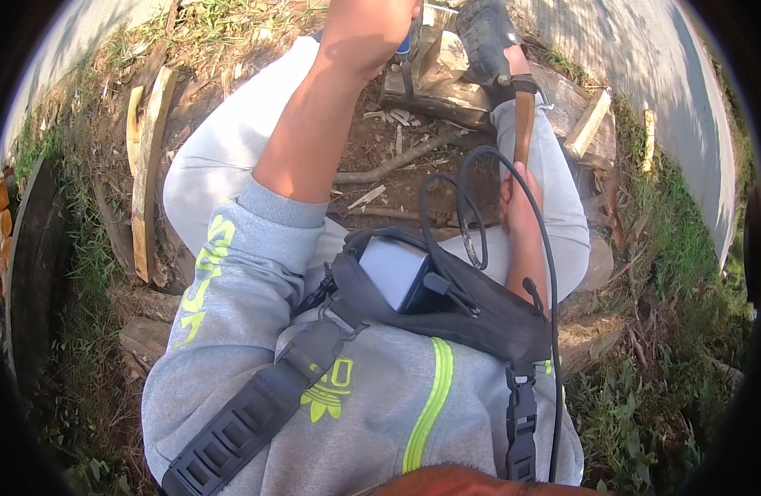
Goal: The person uses a hammer to strike a handheld tool against a wood log while sitting on the ground.
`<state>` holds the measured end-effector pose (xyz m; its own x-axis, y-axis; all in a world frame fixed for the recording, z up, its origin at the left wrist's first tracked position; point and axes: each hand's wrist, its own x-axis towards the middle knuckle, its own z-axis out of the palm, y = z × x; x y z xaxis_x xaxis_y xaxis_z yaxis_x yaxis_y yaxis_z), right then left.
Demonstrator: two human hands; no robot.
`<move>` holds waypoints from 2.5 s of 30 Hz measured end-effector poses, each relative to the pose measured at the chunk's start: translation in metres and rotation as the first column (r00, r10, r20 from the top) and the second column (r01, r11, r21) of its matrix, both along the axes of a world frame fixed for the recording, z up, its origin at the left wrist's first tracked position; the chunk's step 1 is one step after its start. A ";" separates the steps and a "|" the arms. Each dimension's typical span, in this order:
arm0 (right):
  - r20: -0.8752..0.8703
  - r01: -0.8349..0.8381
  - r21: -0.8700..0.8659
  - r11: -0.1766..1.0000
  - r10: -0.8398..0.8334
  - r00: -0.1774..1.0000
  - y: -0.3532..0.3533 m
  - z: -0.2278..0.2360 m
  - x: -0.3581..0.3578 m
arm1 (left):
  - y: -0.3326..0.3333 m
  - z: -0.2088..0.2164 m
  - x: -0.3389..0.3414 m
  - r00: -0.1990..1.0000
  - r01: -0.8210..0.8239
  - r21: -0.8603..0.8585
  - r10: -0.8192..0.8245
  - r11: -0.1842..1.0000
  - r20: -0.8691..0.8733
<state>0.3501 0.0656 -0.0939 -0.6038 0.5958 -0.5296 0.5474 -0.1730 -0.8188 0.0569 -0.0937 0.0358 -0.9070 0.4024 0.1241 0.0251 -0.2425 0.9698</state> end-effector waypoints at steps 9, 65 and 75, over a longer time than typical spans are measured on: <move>-0.031 -0.017 -0.011 1.000 0.017 0.999 0.005 0.003 0.000 | 0.050 0.044 -0.015 0.968 0.151 0.023 -0.143 0.988 -0.207; -0.003 -0.022 -0.001 1.000 0.022 1.000 0.017 -0.005 0.003 | 0.059 -0.002 -0.049 0.908 0.352 0.381 -0.410 0.855 0.081; -0.029 -0.024 -0.002 1.000 0.024 0.999 0.016 -0.006 0.004 | 0.064 0.025 -0.011 0.961 0.267 0.118 -0.255 0.957 -0.103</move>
